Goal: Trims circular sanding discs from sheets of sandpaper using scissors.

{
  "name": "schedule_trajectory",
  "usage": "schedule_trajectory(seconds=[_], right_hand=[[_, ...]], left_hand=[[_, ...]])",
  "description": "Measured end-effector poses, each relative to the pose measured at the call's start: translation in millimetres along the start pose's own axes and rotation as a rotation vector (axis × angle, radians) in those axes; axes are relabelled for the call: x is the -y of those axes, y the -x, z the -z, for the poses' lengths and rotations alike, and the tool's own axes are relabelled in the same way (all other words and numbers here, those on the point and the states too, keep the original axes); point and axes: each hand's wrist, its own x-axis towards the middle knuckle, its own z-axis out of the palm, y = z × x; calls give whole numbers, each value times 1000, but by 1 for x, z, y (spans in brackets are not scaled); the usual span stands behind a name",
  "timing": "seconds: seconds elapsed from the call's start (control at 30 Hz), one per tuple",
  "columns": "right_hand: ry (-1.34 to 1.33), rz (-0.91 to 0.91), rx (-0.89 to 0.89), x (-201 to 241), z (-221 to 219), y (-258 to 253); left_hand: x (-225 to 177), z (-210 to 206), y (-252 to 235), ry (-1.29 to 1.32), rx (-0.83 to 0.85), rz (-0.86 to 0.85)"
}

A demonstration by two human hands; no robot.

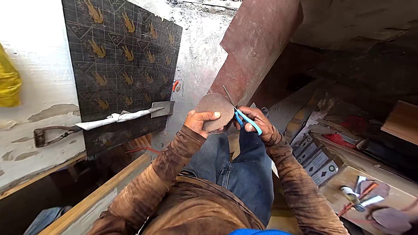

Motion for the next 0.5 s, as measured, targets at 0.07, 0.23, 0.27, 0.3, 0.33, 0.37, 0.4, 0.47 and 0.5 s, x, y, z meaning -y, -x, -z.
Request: schedule_trajectory(seconds=[0.07, 0.23, 0.27, 0.3, 0.33, 0.37, 0.4, 0.47, 0.5], right_hand=[[3, 30, -12, -1, -1, -5], [21, 4, -32, -5, 4, -2], [10, -19, -10, -5, 6, -2], [-7, -47, 20, -4, 8, -3], [-23, -75, 50, -2, 10, -4], [-31, -92, 80, 1, 10, -5], [-48, -92, 113, 2, 11, -7], [-59, -74, 162, 5, 12, -13], [-63, -77, 168, 6, 11, -16]], left_hand=[[-3, 1, -1, 26, 13, 6], [-12, 3, -4, 6, 15, 22], [-11, 4, -6, 9, 12, 28], [-10, 5, -9, 14, 9, 35], [-9, 7, -10, 15, 7, 42], [-9, 8, -11, 15, 4, 48], [-8, 9, -11, 14, 6, 56], [-7, 12, -9, 15, 32, 63], [-8, 13, -9, 26, 40, 63]])
